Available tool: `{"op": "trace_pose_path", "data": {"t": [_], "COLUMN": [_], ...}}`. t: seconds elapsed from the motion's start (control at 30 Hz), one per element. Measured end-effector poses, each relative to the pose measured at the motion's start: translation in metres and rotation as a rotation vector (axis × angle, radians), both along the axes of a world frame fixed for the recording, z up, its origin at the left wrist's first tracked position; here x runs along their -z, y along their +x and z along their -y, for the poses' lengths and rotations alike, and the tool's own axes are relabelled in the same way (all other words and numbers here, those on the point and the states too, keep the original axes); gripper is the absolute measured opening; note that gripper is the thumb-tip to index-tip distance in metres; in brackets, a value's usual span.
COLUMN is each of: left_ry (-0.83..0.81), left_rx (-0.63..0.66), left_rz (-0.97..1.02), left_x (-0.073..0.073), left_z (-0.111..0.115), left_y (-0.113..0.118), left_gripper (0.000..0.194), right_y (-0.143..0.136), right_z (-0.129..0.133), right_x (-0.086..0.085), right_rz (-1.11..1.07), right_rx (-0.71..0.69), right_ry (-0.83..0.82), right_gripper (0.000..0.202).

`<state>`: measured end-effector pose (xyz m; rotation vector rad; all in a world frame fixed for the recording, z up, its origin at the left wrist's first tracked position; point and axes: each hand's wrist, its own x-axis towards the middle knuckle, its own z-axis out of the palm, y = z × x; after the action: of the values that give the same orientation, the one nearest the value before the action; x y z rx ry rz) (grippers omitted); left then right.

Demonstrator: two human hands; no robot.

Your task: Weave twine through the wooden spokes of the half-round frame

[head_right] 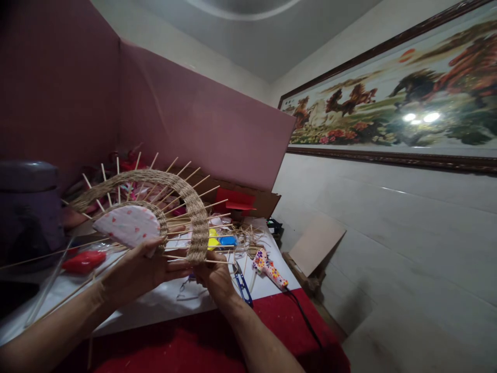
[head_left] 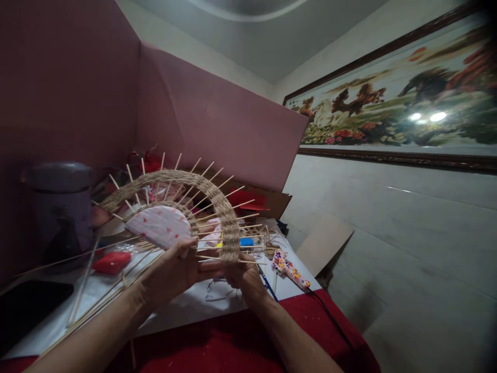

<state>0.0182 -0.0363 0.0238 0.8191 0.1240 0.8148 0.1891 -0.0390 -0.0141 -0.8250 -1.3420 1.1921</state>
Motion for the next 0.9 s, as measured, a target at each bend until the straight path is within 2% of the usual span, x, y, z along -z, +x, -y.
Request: {"op": "trace_pose_path", "data": {"t": [0.07,0.13,0.23,0.3,0.37,0.43,0.53,0.67,0.73,0.9], "left_ry": [0.024,0.073,0.118,0.105,0.082,0.067,0.071,0.074,0.068,0.060], "left_rx": [-0.035,-0.089,-0.154,-0.169,-0.174,-0.174,-0.156,-0.127,-0.132,-0.180], "left_rz": [0.005,0.001,-0.008,-0.011,-0.029,-0.055,-0.055,0.003,0.013,0.000], "left_x": [0.000,-0.001,0.000,0.002,0.005,0.007,0.008,0.007,0.006,0.005], "left_z": [0.001,0.002,0.001,-0.001,-0.004,-0.006,-0.007,-0.007,-0.008,-0.009], "left_y": [0.001,0.003,0.005,0.006,0.006,0.006,0.006,0.004,0.002,0.003], "left_gripper": [0.030,0.031,0.030,0.028,0.026,0.026,0.028,0.026,0.024,0.025], "right_y": [0.000,0.001,0.006,0.009,0.011,0.012,0.008,0.004,0.005,0.007], "right_z": [0.000,0.001,0.001,-0.002,-0.005,-0.007,-0.005,0.003,0.006,0.009], "right_x": [-0.001,-0.003,-0.006,-0.004,0.000,0.003,0.002,-0.007,-0.011,-0.015], "right_rz": [0.032,0.120,0.274,0.325,0.322,0.298,0.229,0.088,0.037,0.029], "right_rx": [0.027,0.111,0.385,0.547,0.605,0.603,0.541,0.277,0.208,0.342], "right_ry": [0.038,0.153,0.361,0.376,0.302,0.240,0.245,0.271,0.268,0.272], "right_gripper": [0.030,0.026,0.017,0.013,0.015,0.016,0.015,0.021,0.023,0.011]}}
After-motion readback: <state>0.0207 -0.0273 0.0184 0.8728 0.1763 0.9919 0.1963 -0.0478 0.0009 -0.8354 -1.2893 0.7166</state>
